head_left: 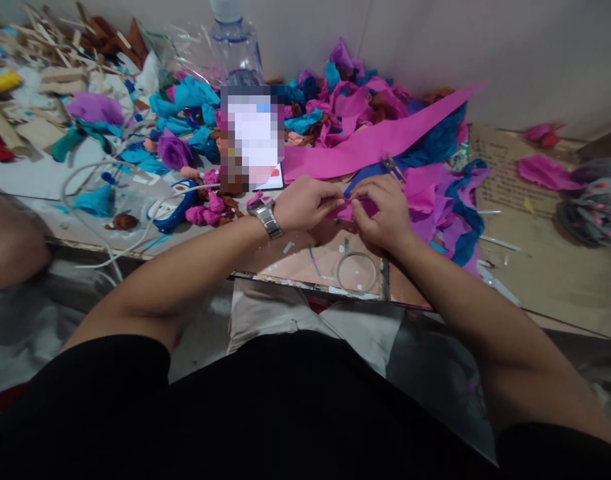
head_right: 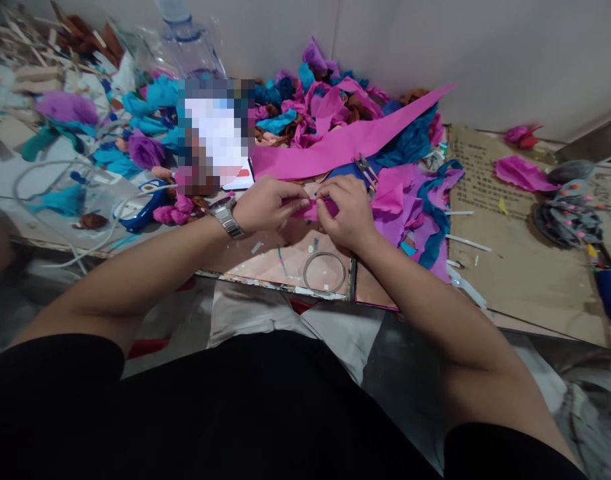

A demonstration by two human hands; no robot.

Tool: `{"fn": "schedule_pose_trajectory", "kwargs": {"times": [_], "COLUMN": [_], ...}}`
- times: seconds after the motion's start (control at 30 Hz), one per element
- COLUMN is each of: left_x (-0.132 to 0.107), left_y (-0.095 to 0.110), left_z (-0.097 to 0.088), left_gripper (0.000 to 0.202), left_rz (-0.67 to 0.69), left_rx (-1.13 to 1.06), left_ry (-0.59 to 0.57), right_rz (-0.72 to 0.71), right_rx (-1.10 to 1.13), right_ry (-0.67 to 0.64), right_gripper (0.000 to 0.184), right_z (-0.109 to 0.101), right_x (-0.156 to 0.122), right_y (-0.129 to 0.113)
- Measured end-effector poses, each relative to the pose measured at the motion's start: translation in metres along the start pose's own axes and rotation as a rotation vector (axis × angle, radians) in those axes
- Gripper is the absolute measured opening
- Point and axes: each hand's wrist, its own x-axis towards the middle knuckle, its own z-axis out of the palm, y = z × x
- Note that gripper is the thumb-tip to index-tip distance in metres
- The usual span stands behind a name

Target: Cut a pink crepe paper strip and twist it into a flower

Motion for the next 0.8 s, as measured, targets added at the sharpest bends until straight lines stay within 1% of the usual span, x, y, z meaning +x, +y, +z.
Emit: {"fn": "schedule_pose_trajectory", "kwargs": {"times": [0.1, 0.2, 0.37, 0.43, 0.57, 0.73, 0.8], "left_x": [0.0, 0.001, 0.003, 0.003, 0.004, 0.005, 0.005], "left_y": [0.0, 0.0, 0.003, 0.004, 0.004, 0.002, 0.002], "left_z": [0.0, 0.0, -0.004, -0.005, -0.005, -0.01, -0.011], "left_gripper": [0.031, 0.034, 0.031, 0.031, 0.033, 0.027, 0.025], "left_rz": [-0.035, -0.043, -0.043, -0.073, -0.176, -0.227, -0.277], "left_rx": [-0.017, -0.027, -0.102, -0.157, -0.319, -0.491, -0.584], "left_ry": [-0.013, -0.027, -0.101, -0.128, -0.187, -0.275, -0.323], "right_rz": [0.0, -0.035, -0.028, -0.02, -0.048, -0.047, -0.047], "right_rx": [-0.005, -0.01, -0.023, -0.016, -0.008, -0.017, -0.014], "right_ry": [-0.013, -0.016, -0.002, 0.003, -0.021, -0.03, -0.038], "right_gripper": [0.011, 0.012, 0.02, 0.02, 0.019, 0.02, 0.02], "right_z": [-0.001, -0.001, -0.001, -0.001, -0.002, -0.002, -0.002], "right_x": [0.0, 0.0, 0.0, 0.0, -0.001, -0.002, -0.002], "right_y": [-0.001, -0.003, -0.003, -0.002, -0.002, -0.002, -0.002]}}
